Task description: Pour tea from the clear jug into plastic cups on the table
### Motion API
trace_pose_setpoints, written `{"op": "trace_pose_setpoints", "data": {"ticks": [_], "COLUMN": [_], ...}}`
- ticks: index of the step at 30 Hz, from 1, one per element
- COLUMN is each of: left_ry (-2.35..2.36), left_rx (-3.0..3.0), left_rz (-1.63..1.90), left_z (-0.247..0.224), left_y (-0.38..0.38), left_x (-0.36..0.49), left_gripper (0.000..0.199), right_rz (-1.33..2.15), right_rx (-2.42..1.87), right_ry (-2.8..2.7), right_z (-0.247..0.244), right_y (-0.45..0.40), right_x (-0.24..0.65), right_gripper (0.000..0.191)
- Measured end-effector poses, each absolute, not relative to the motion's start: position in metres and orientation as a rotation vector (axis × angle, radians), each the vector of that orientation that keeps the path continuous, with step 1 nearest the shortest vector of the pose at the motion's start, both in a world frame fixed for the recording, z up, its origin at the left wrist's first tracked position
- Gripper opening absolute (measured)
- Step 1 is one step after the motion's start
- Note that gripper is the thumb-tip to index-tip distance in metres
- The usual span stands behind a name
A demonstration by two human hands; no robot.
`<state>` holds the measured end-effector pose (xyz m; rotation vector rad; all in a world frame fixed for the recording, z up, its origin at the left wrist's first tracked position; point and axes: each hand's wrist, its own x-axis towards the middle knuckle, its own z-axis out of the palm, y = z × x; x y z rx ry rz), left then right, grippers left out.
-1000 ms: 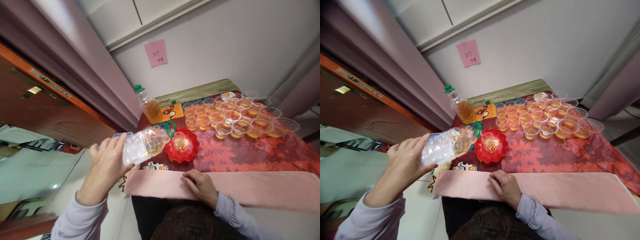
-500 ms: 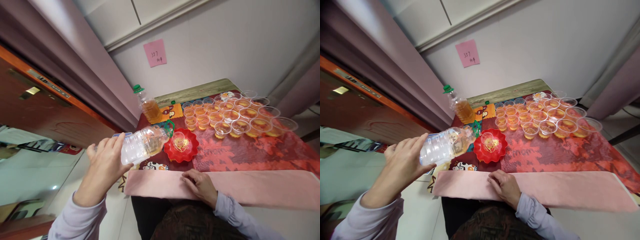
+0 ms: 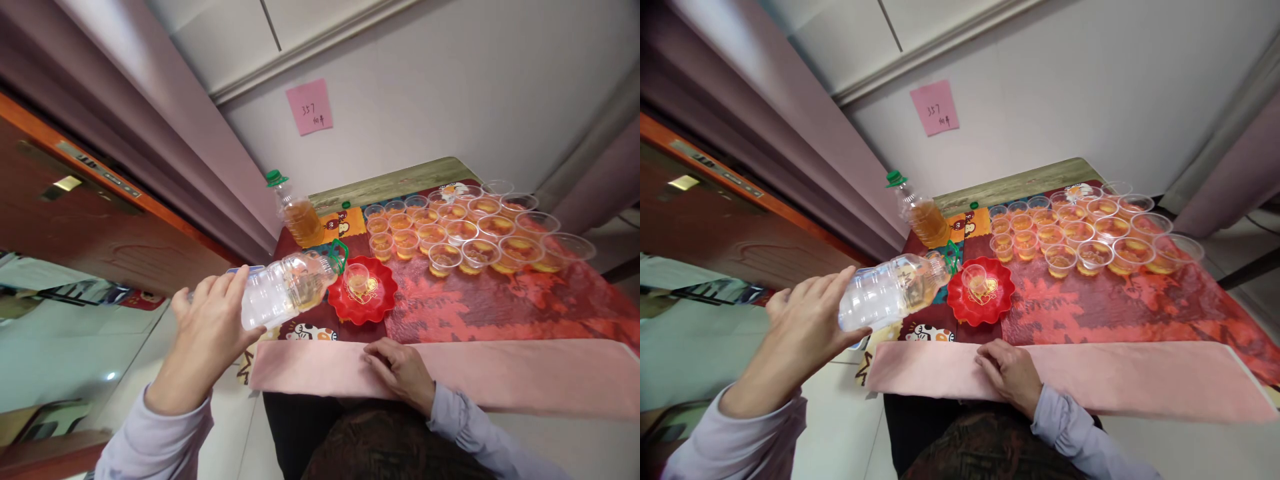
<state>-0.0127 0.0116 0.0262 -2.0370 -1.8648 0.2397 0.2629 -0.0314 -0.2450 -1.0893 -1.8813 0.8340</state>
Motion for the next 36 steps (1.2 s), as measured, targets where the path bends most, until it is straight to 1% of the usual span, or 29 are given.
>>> {"op": "trace_pose_setpoints", "data": {"ticks": [10, 36], "left_ry": [-1.858, -1.838], "left_rx": [-2.025, -2.041], "left_rz": [0.234, 0.229], "left_z": [0.0299, 0.0299], "left_y": [0.0095, 0.0093], "left_x": [-0.0075, -0.0063], "left_gripper": [0.083, 0.081], "right_rz": [0.829, 0.838], "right_rx": [-1.089, -1.096], "right_ry": [-1.887, -1.883], "right_z": [-0.245, -0.2434], "right_y": [-0.0322, -0.0321], "right_x": [0.2623, 0.2618], "right_gripper": [0.017, 0.021]}}
